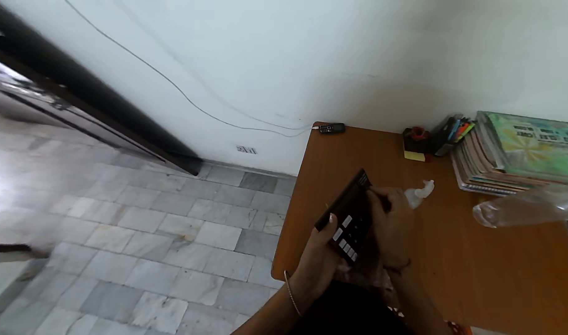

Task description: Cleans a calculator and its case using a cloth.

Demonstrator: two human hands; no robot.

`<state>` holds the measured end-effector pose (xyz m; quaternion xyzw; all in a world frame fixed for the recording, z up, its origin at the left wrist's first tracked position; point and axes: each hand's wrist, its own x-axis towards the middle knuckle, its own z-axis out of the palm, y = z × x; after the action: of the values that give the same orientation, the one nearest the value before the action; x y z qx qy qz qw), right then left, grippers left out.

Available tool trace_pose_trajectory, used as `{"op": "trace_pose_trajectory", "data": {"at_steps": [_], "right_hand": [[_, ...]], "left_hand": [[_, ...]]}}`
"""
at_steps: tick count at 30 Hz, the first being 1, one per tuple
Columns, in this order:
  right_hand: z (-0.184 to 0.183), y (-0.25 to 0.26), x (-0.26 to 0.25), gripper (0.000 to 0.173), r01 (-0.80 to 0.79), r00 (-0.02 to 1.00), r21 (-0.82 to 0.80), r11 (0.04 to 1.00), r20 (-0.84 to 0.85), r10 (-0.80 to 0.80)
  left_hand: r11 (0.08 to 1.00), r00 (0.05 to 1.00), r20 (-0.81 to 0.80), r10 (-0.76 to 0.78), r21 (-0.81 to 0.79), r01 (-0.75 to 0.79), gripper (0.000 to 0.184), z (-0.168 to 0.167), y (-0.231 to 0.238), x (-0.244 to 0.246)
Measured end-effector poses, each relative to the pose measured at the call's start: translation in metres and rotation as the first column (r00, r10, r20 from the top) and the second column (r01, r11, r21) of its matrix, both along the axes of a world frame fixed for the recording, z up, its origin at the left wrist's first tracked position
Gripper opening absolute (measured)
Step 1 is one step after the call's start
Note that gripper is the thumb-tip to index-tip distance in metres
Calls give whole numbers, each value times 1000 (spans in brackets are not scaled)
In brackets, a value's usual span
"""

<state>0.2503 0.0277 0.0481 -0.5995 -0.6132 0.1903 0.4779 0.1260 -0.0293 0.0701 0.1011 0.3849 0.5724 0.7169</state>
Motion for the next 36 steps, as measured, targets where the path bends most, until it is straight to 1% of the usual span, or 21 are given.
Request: {"op": "trace_pose_trajectory", "data": {"at_steps": [2,5,7,10,14,17,20,22,23,25,26,27,28,29,31,33,35,36], "right_hand": [[3,1,1,13,14,1000,-32,999,-21,-15],[11,-15,-7,13,-91,994,-111,990,-64,84],[8,-28,-18,12,-131,991,-75,988,-50,128],[-3,-30,-24,12,-102,994,20,995,-34,103],[-6,-12,-14,14,-37,999,77,996,-31,39],[-2,7,0,15,-7,1000,37,999,-23,8],[-4,20,12,17,58,997,-5,998,-46,-59],[-2,25,24,22,137,978,-83,987,-145,-148],[2,26,29,25,179,957,-134,975,-208,-205],[15,24,35,26,248,880,-196,949,-363,-305],[20,24,35,22,266,825,-207,941,-456,-334],[25,21,35,15,257,775,-200,946,-542,-325],[29,15,32,11,211,753,-180,961,-596,-277],[32,7,27,8,136,771,-149,979,-605,-199],[31,-14,13,8,-62,841,-78,995,-540,10],[21,-30,-2,10,-228,881,-36,973,-433,190],[6,-37,-12,14,-338,882,-27,941,-358,306],[-1,-39,-15,15,-355,885,-21,935,-329,329]], "left_hand": [[1000,1000,10,9,6,-9,32,-1,0,1],[1000,1000,-7,26,-4,-26,33,0,3,-1],[999,999,-32,35,-31,-36,32,-1,6,-2],[999,999,3,41,-22,-40,32,-4,6,-2],[1000,1000,8,8,12,-8,31,-4,3,-4],[1000,999,40,-7,22,6,31,-3,3,-6],[999,994,108,-14,-31,18,35,-3,7,-9],[1000,979,200,-25,-11,28,35,-7,9,-15],[999,973,231,-31,-6,33,33,-8,10,-18],[999,973,226,-40,-25,47,26,-9,12,-23],[998,977,208,-53,-30,61,25,-10,12,-25],[997,978,198,-65,-32,72,26,-11,13,-27],[996,979,190,-73,-29,80,28,-12,13,-27],[996,979,186,-80,-24,86,30,-13,13,-27],[995,979,177,-99,0,100,33,-14,13,-27],[992,984,126,-127,33,123,35,-12,13,-28],[984,984,61,-169,59,166,37,-10,14,-29],[978,979,38,-201,66,198,38,-11,13,-30]]}}
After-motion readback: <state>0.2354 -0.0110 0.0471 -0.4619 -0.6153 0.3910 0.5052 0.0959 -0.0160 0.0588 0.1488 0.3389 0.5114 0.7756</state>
